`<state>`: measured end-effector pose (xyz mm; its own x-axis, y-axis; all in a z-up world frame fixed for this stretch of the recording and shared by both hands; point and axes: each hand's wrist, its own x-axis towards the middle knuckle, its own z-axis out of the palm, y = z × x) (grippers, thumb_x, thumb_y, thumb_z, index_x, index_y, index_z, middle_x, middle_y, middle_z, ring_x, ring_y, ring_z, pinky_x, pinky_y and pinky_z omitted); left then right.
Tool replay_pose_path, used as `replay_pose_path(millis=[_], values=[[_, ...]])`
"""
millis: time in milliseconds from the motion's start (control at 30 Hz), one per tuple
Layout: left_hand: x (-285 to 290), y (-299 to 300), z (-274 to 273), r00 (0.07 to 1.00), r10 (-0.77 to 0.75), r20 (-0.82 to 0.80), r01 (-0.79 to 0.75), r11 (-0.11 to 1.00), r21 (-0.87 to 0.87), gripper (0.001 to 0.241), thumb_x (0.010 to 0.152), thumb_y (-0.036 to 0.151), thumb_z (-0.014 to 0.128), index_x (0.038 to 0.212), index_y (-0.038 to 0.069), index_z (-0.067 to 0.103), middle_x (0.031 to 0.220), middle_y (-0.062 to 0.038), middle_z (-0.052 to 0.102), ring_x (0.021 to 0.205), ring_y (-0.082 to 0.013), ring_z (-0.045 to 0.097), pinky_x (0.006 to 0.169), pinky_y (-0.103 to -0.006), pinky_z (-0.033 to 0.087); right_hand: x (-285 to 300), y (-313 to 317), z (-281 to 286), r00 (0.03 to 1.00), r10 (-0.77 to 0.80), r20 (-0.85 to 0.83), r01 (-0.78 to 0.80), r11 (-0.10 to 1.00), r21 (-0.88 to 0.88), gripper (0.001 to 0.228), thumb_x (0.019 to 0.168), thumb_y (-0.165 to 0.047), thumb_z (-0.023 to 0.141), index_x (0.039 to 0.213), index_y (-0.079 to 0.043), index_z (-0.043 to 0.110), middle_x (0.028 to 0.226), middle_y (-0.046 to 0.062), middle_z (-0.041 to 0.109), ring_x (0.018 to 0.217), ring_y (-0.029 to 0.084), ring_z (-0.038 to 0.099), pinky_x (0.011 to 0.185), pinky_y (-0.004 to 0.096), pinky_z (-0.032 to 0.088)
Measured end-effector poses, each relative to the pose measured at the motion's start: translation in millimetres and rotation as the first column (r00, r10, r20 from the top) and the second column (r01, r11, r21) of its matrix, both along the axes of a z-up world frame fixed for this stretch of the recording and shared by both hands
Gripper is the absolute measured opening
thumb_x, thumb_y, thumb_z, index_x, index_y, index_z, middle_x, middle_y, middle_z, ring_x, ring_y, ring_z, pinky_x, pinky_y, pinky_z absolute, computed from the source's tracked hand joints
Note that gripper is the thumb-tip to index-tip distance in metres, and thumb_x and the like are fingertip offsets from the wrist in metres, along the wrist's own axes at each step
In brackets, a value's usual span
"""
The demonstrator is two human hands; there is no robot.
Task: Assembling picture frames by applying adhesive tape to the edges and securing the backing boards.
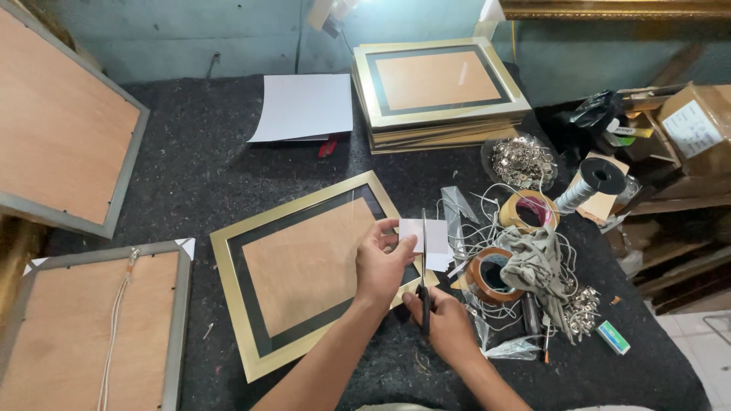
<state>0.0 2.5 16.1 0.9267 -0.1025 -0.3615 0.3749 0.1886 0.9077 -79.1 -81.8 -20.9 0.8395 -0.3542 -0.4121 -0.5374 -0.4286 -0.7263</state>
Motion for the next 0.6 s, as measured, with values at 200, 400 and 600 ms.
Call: replay_pose_path(millis=[200, 400, 600], values=[[9, -10, -19, 0.991, -0.102, 0.088, 0.096, 0.993, 0.063, 0.034, 0.072, 0.004, 0.061, 0.106, 0.009, 0.057, 0.081, -0.013, 0.065, 0.064, -0.0181, 0.065, 0.064, -0.0263, 0.058, -2, -9, -9, 0.991, -0.114, 0.063, 0.091, 0.952, 0.293, 0.036, 0.076, -0.039, 0.058, 0.055, -0.01, 0.053, 0.051, 0.001, 0.05, 0.044, 0.012, 0.04, 0.043, 0.026, 0.031], [8, -26, -30, 0.97, -0.217, 0.108, 0.2, 0.968, 0.152, 0.028, 0.071, 0.004, 0.063, 0.099, 0.009, 0.058, 0.071, -0.009, 0.065, 0.062, -0.0174, 0.067, 0.056, -0.0245, 0.055, 2, -31, -21, 0.991, -0.094, 0.095, 0.084, 0.99, 0.11, 0.04, 0.078, -0.043, 0.053, 0.055, -0.011, 0.054, 0.052, 0.003, 0.049, 0.051, 0.014, 0.042, 0.052, 0.028, 0.031], [7, -28, -41, 0.991, -0.133, 0.023, 0.127, 0.974, 0.187, 0.034, 0.072, 0.003, 0.061, 0.105, 0.013, 0.057, 0.078, -0.008, 0.064, 0.062, -0.0176, 0.067, 0.055, -0.0244, 0.055, 4, -29, -24, 0.991, -0.129, 0.029, 0.123, 0.981, 0.152, 0.039, 0.081, -0.038, 0.052, 0.057, -0.008, 0.051, 0.046, 0.004, 0.052, 0.03, 0.016, 0.045, 0.036, 0.027, 0.036]])
